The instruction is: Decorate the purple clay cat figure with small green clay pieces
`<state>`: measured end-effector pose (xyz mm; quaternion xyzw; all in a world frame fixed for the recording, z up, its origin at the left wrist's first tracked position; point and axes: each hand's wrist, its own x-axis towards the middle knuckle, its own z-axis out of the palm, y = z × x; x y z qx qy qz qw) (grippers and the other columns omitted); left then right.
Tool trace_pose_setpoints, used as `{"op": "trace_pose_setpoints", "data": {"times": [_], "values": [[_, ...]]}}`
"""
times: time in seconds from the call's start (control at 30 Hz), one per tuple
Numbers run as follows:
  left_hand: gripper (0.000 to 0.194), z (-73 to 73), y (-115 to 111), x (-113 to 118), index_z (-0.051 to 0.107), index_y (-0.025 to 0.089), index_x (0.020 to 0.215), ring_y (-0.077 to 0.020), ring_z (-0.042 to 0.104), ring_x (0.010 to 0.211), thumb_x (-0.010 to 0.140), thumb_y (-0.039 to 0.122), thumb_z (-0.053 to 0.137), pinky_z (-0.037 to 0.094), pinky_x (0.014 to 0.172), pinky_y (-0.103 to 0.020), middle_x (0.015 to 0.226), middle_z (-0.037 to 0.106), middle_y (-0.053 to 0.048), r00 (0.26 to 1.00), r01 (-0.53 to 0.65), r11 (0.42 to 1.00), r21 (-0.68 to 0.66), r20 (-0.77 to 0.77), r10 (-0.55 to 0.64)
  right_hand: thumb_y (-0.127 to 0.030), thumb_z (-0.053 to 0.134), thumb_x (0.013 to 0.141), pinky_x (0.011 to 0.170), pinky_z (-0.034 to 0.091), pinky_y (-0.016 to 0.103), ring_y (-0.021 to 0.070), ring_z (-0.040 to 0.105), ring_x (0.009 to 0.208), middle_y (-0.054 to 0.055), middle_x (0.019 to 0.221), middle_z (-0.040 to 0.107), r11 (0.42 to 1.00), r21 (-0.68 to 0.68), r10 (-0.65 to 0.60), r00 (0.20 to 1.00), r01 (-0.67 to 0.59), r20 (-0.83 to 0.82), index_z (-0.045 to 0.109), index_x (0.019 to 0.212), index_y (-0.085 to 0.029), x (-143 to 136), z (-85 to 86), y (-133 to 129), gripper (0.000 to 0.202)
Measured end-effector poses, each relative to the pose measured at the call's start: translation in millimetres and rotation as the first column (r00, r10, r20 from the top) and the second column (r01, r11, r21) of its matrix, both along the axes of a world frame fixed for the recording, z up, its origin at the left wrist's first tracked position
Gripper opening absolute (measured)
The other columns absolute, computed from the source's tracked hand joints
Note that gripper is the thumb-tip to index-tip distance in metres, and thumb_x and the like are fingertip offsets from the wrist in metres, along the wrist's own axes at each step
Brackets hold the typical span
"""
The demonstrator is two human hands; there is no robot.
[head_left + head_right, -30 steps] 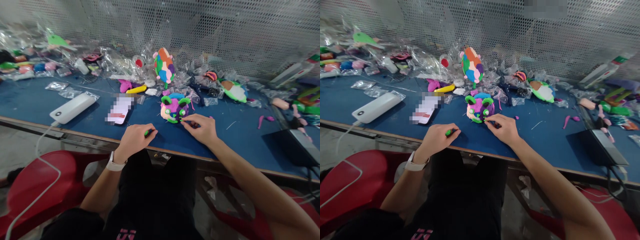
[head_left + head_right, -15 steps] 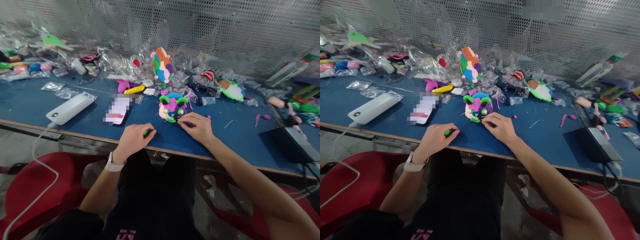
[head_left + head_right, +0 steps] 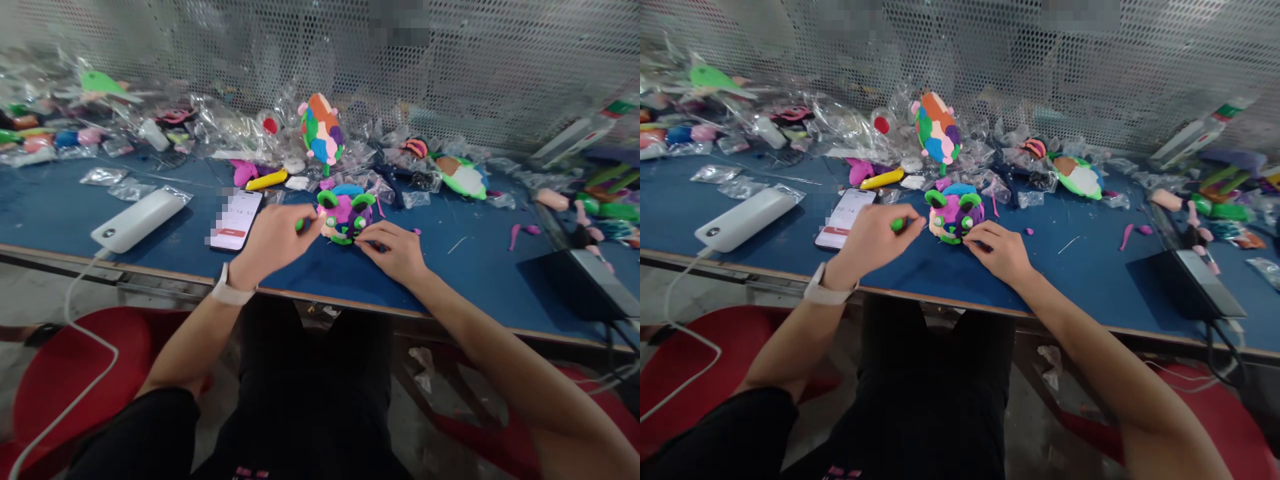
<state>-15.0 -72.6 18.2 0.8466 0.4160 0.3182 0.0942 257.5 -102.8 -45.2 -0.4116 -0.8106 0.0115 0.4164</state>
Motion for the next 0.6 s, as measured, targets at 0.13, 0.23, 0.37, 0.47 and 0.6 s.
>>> {"op": "trace_pose_setpoints", "data": {"times": [0.13, 0.23, 0.37, 0.47, 0.6], "values": [[0.037, 23.0, 57.8, 18.8, 0.059, 0.023, 0.067, -0.0144, 0.050, 0.057, 0.102, 0.037, 0.061, 0.039, 0.063, -0.034, 0.060, 0.058, 0.000, 0.991, -0.019, 0.992, 0.127, 0.133, 0.002, -0.022, 0.070, 0.100, 0.062, 0.058, 0.027, 0.0113, 0.069, 0.067, 0.003, 0.101, 0.081, 1.000, -0.022, 0.003, 1.000, -0.003, 0.000, 0.080, 0.095, -0.025, 1.1, 0.5, 0.1, 0.010], [0.038, 21.5, 91.7, 29.5, 0.057, 0.025, 0.069, -0.0179, 0.055, 0.062, 0.104, 0.042, 0.058, 0.044, 0.066, -0.037, 0.062, 0.059, -0.002, 0.985, -0.070, 0.979, 0.192, 0.171, 0.036, -0.022, 0.071, 0.099, 0.061, 0.057, 0.028, 0.0121, 0.068, 0.067, 0.004, 0.101, 0.080, 1.000, -0.023, 0.003, 1.000, -0.003, -0.008, 0.080, 0.095, -0.025, 1.5, 0.4, 0.8, 0.011], [0.035, 3.8, 108.7, 33.3, 0.058, 0.026, 0.076, -0.0190, 0.060, 0.068, 0.106, 0.044, 0.053, 0.046, 0.070, -0.037, 0.068, 0.064, -0.003, 0.973, -0.145, 0.958, 0.247, 0.213, 0.092, -0.022, 0.072, 0.099, 0.059, 0.056, 0.028, 0.0115, 0.065, 0.064, 0.003, 0.098, 0.079, 1.000, -0.014, -0.014, 1.000, 0.013, -0.012, 0.080, 0.095, -0.025, 0.7, -0.4, 1.7, 0.010], [0.035, -9.0, 109.4, 30.0, 0.057, 0.025, 0.078, -0.0179, 0.060, 0.066, 0.107, 0.042, 0.052, 0.045, 0.071, -0.036, 0.068, 0.063, -0.002, 0.974, -0.169, 0.948, 0.271, 0.195, 0.118, -0.023, 0.073, 0.098, 0.059, 0.055, 0.029, 0.0105, 0.063, 0.061, 0.002, 0.098, 0.078, 0.999, -0.007, -0.031, 0.999, 0.031, -0.011, 0.080, 0.095, -0.026, 0.5, -1.1, 1.6, 0.008], [0.031, -17.6, 109.9, 25.1, 0.056, 0.023, 0.077, -0.0168, 0.060, 0.067, 0.105, 0.035, 0.054, 0.043, 0.072, -0.034, 0.068, 0.062, -0.001, 0.978, -0.172, 0.950, 0.262, 0.160, 0.133, -0.026, 0.076, 0.096, 0.057, 0.055, 0.029, 0.0081, 0.057, 0.054, 0.001, 0.097, 0.078, 0.997, 0.016, -0.072, 0.997, 0.072, -0.011, 0.078, 0.093, -0.025, 1.7, -0.8, -0.1, 0.004]]}}
